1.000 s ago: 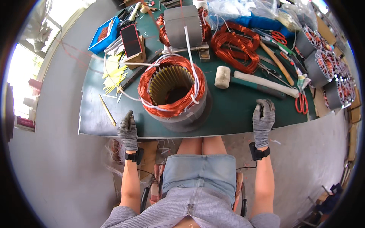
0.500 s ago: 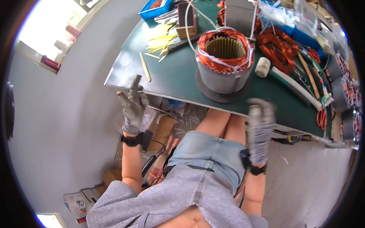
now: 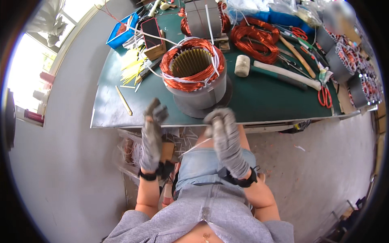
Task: Winding and securing copper wire coils within a motor stator component at an assembly workbench.
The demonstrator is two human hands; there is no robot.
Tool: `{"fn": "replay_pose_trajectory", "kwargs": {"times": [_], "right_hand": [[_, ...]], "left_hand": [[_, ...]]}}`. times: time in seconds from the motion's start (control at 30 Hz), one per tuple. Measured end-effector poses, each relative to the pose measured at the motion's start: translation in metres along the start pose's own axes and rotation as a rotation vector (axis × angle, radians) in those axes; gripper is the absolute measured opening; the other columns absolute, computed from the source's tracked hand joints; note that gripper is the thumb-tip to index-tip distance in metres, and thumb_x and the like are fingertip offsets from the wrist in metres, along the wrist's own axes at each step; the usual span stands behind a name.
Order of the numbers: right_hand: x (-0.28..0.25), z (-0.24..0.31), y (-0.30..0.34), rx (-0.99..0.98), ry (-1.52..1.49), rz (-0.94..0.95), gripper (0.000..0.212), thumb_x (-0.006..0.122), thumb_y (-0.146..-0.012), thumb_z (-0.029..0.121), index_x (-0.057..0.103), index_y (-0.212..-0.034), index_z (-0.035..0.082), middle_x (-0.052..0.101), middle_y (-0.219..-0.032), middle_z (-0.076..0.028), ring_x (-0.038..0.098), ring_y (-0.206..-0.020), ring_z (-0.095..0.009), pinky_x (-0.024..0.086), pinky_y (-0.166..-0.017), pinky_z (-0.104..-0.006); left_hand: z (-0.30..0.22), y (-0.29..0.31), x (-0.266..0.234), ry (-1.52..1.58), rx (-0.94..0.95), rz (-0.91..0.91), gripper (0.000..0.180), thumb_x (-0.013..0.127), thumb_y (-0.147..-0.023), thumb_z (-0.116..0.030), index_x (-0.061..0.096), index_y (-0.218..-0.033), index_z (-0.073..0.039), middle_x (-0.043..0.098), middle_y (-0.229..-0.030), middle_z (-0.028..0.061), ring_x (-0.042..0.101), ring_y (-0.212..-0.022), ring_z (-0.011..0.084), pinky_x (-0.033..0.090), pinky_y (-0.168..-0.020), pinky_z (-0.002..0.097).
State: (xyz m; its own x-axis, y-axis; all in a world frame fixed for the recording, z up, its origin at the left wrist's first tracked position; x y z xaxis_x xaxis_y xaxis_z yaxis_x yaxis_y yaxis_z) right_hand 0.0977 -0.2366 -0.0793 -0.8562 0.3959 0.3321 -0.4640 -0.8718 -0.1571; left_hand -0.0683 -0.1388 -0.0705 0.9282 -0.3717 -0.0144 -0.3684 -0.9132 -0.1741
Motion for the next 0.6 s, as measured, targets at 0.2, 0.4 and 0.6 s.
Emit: {"fn": "replay_pose_trajectory", "kwargs": {"times": [0.2,0.4,0.6], "right_hand": [[0.002,0.008,-0.037,-0.319,0.431,-0.091,0.008,0.056,-0.081,0.008,0.052,-0.083,0.002,0.049,-0.074,-0.005,0.044,-0.065,-0.009,0.038,-0.057,-0.0230],[-0.016,0.009,-0.060,-0.227,0.420,-0.141,0.013,0.062,-0.076,0.008,0.051,-0.081,0.002,0.051,-0.070,-0.006,0.049,-0.065,-0.015,0.042,-0.059,-0.0276],[-0.011,0.035,-0.058,-0.593,0.800,-0.173,0.022,0.067,-0.071,0.012,0.057,-0.089,0.005,0.055,-0.089,-0.009,0.057,-0.079,-0.023,0.047,-0.071,-0.0309]], "left_hand": [[0.002,-0.077,0.049,0.150,0.276,0.037,0.060,0.025,-0.094,-0.047,0.028,-0.134,-0.002,0.032,-0.136,0.0129,0.032,-0.124,0.0233,0.024,-0.104,0.0356],[0.017,-0.048,0.042,-0.191,0.323,-0.121,0.048,0.045,-0.088,-0.022,0.033,-0.131,-0.004,0.036,-0.127,0.0180,0.031,-0.122,0.0287,0.023,-0.102,0.0394],[-0.056,-0.033,0.053,-0.867,1.049,-0.106,0.036,0.055,-0.077,-0.010,0.045,-0.111,-0.005,0.046,-0.115,0.0139,0.041,-0.111,0.0331,0.030,-0.096,0.0455]]}}
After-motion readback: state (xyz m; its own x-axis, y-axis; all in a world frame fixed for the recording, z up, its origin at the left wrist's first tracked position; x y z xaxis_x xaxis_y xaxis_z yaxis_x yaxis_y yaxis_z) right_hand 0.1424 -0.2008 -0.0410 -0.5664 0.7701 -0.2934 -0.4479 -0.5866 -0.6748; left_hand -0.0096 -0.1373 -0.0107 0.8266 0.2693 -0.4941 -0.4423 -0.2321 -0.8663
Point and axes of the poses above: each hand's wrist, its own y-axis away from the middle knuckle, its own x-axis out of the palm, z = x × y, the point moved 4 cm from there along -y, towards the middle knuckle
